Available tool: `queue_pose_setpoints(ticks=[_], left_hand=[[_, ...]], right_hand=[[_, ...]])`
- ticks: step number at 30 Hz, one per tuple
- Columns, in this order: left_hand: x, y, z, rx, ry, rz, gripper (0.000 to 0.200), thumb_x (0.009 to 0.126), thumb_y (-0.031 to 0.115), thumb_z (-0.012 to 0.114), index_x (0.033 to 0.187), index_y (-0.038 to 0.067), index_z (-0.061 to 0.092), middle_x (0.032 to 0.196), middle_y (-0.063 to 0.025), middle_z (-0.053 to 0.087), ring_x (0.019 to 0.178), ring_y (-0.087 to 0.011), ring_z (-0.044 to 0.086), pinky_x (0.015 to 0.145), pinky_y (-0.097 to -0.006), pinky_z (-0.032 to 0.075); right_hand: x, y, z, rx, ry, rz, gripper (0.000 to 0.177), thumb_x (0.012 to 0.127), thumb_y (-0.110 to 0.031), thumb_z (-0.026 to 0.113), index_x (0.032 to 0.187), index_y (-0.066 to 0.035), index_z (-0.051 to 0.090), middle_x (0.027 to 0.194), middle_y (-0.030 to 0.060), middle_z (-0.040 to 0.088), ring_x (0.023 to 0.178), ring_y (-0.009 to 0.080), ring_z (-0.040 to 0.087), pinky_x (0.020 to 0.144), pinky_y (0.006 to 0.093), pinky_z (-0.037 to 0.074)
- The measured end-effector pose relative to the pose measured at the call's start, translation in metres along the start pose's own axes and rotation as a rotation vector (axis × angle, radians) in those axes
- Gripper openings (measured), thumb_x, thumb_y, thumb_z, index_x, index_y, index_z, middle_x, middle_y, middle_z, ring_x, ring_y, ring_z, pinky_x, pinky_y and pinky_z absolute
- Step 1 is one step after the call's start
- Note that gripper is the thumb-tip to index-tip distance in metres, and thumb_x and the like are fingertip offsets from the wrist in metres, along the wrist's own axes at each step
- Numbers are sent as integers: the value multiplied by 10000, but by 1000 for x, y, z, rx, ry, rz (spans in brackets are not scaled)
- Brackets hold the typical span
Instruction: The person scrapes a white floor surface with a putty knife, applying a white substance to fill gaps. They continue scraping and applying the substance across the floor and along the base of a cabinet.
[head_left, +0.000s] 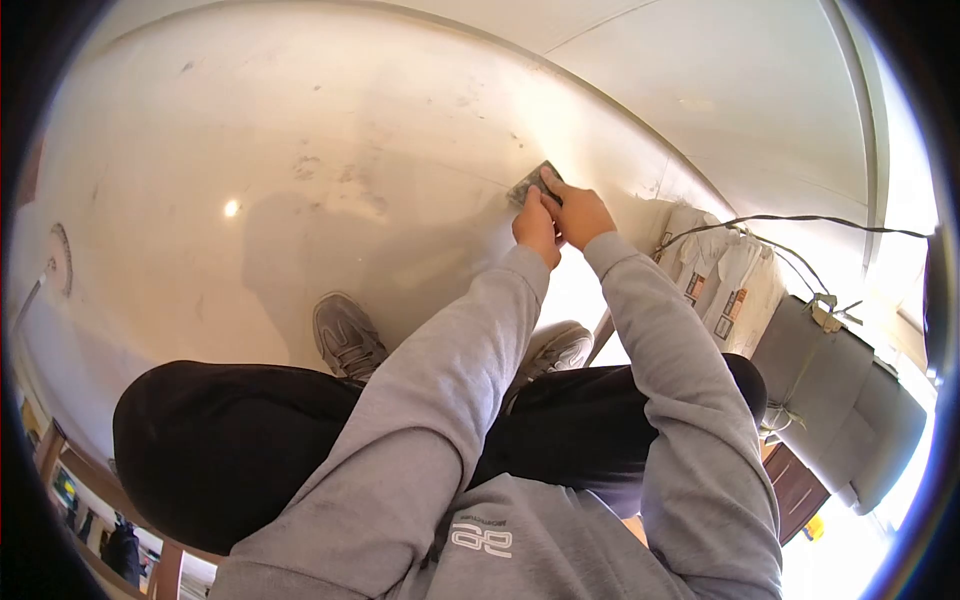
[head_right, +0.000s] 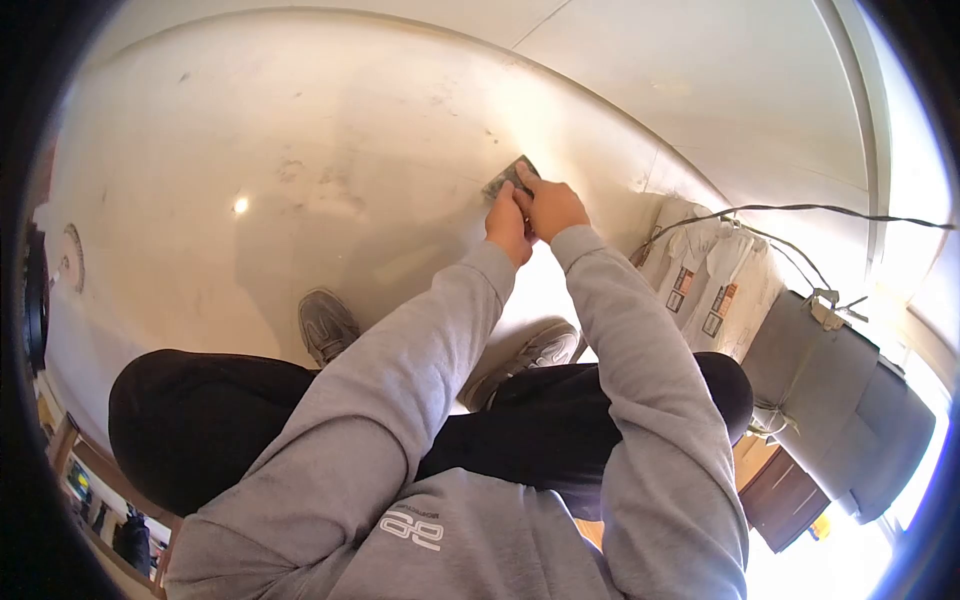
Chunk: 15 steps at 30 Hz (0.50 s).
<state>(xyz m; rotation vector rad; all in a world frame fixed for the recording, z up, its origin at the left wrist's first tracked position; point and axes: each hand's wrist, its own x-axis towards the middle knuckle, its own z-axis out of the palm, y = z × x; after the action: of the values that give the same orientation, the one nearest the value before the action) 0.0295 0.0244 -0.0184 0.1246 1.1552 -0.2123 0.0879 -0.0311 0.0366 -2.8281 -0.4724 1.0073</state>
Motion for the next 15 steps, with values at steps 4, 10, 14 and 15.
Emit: queue_pose_setpoints(ticks=[4,10,14,15], left_hand=[[7,32,9,-5,7,45,241,976,385,506,919,166,590,781,12,587,663,-144,550,600,-297,468],[18,42,4,-99,98,192,351,897,295,619,984,-44,630,977,-115,665,808,-207,639,685,-318,525],[8,50,7,15,116,226,337,918,252,582,1003,-71,630,967,-136,680,830,-215,650,686,-341,520],[11,53,6,-21,64,218,338,923,240,570,1013,-80,628,979,-145,681,839,-219,653,687,-350,519]], right_hand=[[27,-16,2,6,51,-38,487,961,-415,512,1394,-194,522,1045,206,690,962,381,655,861,453,514],[31,-42,8,-61,60,44,442,994,-391,457,1357,-157,552,1146,182,670,1064,365,635,931,443,506],[37,-44,5,-118,-86,79,466,1006,-399,414,1394,-163,516,1162,167,668,1075,363,630,947,437,495],[42,-44,9,-205,-82,26,470,1010,-394,397,1404,-160,505,1154,164,672,1069,362,632,946,435,494]])
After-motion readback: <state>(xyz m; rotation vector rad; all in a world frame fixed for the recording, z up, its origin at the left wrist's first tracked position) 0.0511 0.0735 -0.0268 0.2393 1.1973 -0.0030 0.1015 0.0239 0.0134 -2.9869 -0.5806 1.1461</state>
